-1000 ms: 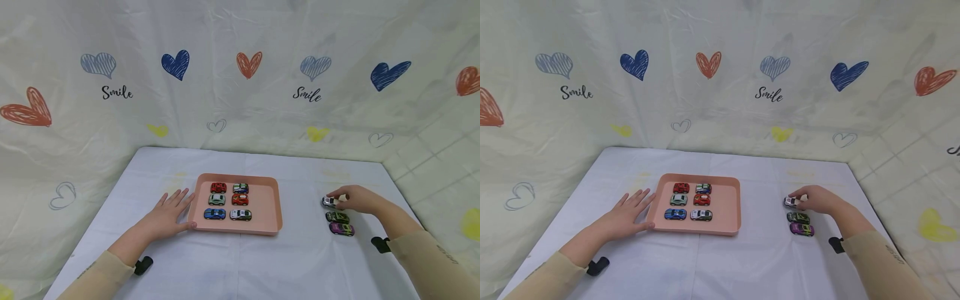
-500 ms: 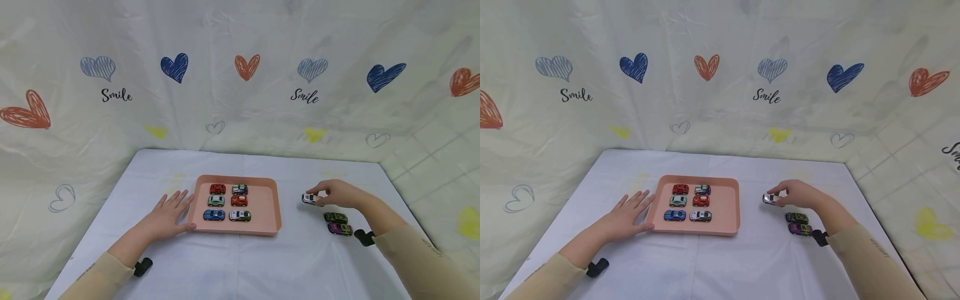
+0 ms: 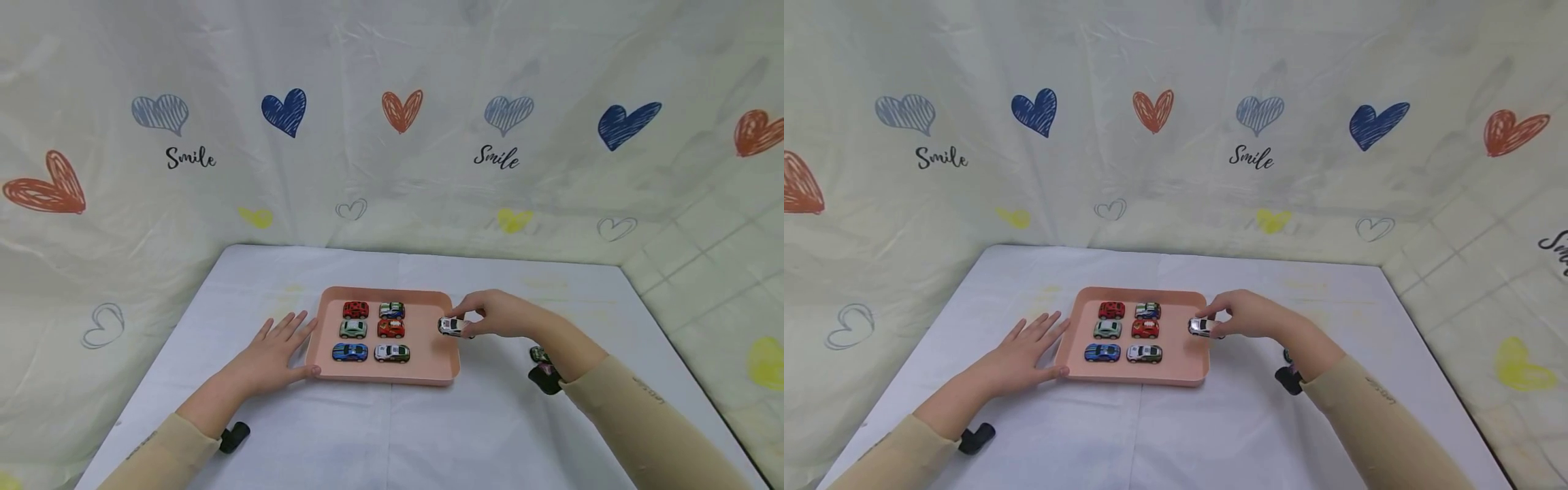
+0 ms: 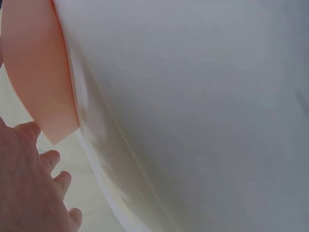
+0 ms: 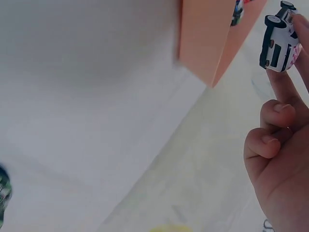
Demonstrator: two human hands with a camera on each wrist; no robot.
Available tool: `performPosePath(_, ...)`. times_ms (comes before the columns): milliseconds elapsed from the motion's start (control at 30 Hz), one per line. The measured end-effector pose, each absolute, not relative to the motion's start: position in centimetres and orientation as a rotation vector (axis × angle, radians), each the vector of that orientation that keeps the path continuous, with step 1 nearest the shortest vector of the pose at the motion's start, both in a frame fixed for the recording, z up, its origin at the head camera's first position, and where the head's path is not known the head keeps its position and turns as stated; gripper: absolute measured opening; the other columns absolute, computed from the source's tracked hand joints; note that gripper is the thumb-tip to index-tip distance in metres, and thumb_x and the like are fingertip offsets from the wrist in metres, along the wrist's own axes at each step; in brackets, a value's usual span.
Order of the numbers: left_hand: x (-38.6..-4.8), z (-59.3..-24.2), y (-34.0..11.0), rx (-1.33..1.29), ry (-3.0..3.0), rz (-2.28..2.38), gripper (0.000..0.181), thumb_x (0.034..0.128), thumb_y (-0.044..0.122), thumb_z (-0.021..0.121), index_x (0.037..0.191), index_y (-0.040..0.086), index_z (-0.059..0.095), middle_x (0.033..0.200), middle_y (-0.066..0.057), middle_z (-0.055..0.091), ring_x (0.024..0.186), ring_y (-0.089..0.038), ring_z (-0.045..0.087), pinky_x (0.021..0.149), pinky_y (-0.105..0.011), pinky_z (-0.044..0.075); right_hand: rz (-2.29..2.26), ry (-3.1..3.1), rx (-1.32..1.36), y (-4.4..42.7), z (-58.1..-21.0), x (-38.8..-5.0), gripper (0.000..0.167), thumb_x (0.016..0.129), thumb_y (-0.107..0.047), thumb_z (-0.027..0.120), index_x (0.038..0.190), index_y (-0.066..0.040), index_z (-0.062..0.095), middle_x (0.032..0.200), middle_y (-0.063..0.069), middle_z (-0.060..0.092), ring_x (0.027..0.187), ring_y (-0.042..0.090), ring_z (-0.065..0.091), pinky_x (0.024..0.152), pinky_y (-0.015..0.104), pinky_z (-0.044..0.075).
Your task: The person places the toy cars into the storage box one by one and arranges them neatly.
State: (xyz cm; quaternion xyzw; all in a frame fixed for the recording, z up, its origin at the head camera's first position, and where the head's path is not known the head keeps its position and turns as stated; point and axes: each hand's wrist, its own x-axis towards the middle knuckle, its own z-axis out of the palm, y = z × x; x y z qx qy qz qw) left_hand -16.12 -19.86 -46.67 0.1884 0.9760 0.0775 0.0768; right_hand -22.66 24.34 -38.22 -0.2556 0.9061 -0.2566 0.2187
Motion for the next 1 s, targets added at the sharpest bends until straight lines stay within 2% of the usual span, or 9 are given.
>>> performPosePath(67,-16.1,-46.6,-19.8,0.563,2.925,0.229,0.098,0.085,0.076,0.052,0.16,0.02,0.022,0.165,-0.008,0.017,0.151,-0.035,0.013,0.12,-0.06,0.007,-0.705,2.503,-0.724,23.5,-38.3,-22.7,0.036,0.086,-0.024,0.079,0.121,-0.031,0.072,0.109,-0.014,0.066,0.109,0.021,0.058,0.095,0.044,0.051)
performPosePath(333,-16.2,-46.7,-19.8,0.568,2.927,0.212,0.099,0.0848,0.077,0.051,0.16,0.021,0.021,0.165,-0.008,0.017,0.151,-0.035,0.013,0.12,-0.059,0.007,-0.661,2.504,-0.716,21.1,-39.0,-22.4,0.037,0.084,-0.024,0.08,0.12,-0.031,0.073,0.099,-0.011,0.063,0.101,0.024,0.057,0.078,0.033,0.051)
performPosePath(567,-16.2,-46.7,-19.8,0.563,2.925,0.207,0.099,0.0845,0.078,0.05,0.16,0.021,0.022,0.165,-0.008,0.018,0.151,-0.036,0.013,0.12,-0.06,0.008,-0.543,2.511,-0.735,19.9,-40.5,-22.2,0.031,0.086,-0.021,0.079,0.116,-0.029,0.075,0.101,-0.011,0.066,0.09,0.014,0.054,0.077,0.032,0.048)
performPosePath(800,-16.1,-46.4,-19.7,0.558,2.922,0.222,0.097,0.0852,0.075,0.054,0.159,0.019,0.023,0.165,-0.009,0.018,0.151,-0.036,0.013,0.12,-0.06,0.007,-0.37,2.559,-0.804,18.9,-42.0,-21.9,0.03,0.083,-0.021,0.081,0.112,-0.027,0.077,0.091,-0.013,0.063,0.08,0.007,0.054,0.074,0.028,0.049)
performPosePath(1000,-16.0,-46.2,-19.6,0.554,2.92,0.225,0.097,0.0855,0.074,0.054,0.159,0.019,0.024,0.165,-0.01,0.019,0.15,-0.036,0.014,0.119,-0.06,0.007,-0.212,2.614,-0.886,18.4,-42.1,-21.5,0.029,0.082,-0.026,0.082,0.11,-0.029,0.078,0.082,-0.02,0.062,0.074,0.005,0.05,0.077,0.031,0.042)
